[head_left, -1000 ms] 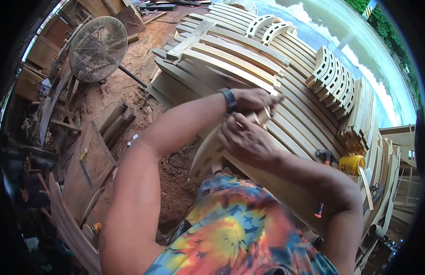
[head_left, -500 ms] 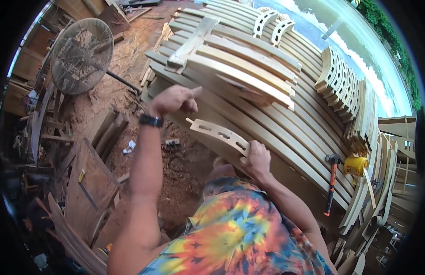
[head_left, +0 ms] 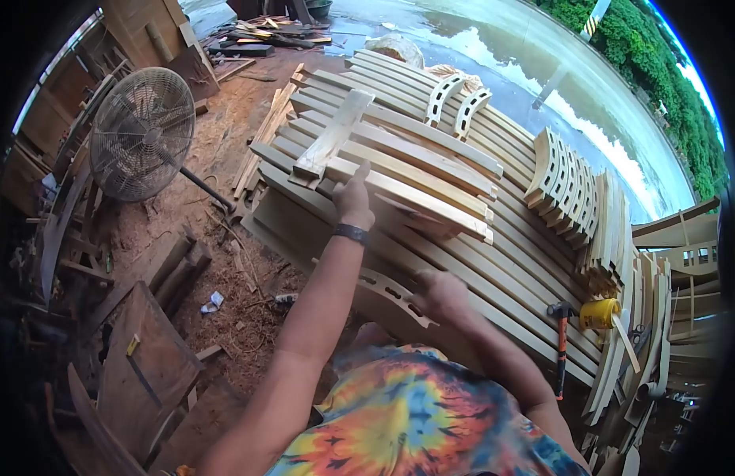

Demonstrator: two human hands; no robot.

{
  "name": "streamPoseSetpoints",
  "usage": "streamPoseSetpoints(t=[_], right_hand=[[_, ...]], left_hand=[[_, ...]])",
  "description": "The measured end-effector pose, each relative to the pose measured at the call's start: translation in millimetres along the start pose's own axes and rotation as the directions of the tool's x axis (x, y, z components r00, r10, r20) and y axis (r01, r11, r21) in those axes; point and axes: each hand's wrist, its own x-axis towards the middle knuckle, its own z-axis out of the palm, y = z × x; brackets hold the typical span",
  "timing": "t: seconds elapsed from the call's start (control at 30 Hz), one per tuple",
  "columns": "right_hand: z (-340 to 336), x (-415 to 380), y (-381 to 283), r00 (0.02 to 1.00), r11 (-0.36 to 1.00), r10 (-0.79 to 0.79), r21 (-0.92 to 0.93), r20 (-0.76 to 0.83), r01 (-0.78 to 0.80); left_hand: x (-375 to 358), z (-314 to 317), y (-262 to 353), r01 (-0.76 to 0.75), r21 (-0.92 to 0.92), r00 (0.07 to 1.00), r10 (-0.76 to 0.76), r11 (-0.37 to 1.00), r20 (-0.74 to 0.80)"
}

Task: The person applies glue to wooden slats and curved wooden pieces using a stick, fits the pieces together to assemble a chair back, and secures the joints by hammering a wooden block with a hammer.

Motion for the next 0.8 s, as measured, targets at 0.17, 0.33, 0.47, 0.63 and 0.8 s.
streamPoseSetpoints(t=[0.17, 0.33, 0.47, 0.63, 0.8], right_hand=[[-79.9, 34.2, 27.1, 0.923, 0.962, -0.162, 0.152, -0.349, 0.226], [-120.8, 81.2, 50.9, 0.826, 0.982, -0.162, -0.006, -0.539, 0.189], [-151.4, 98.1, 55.8, 0.74, 0.975, -0.223, -0.141, -0.635, 0.173], [-217.2, 90.1, 40.3, 0.639, 0.961, -0.274, -0.234, -0.719, 0.148], [-278.5, 81.1, 57.3, 0.588, 0.922, -0.383, -0.258, -0.713, 0.288]], left_hand=[[-3.0, 17.3, 13.3, 0.175, -0.252, 0.977, -0.136, 0.952, 0.165], [17.3, 14.7, -1.0, 0.273, -0.382, 0.944, -0.17, 0.883, 0.282], [8.7, 10.6, 0.0, 0.256, -0.425, 0.94, -0.12, 0.869, 0.321], [3.4, 15.4, 29.2, 0.183, -0.456, 0.876, 0.066, 0.871, 0.478], [-39.0, 26.3, 126.6, 0.04, -0.367, 0.642, 0.257, 0.93, 0.722]])
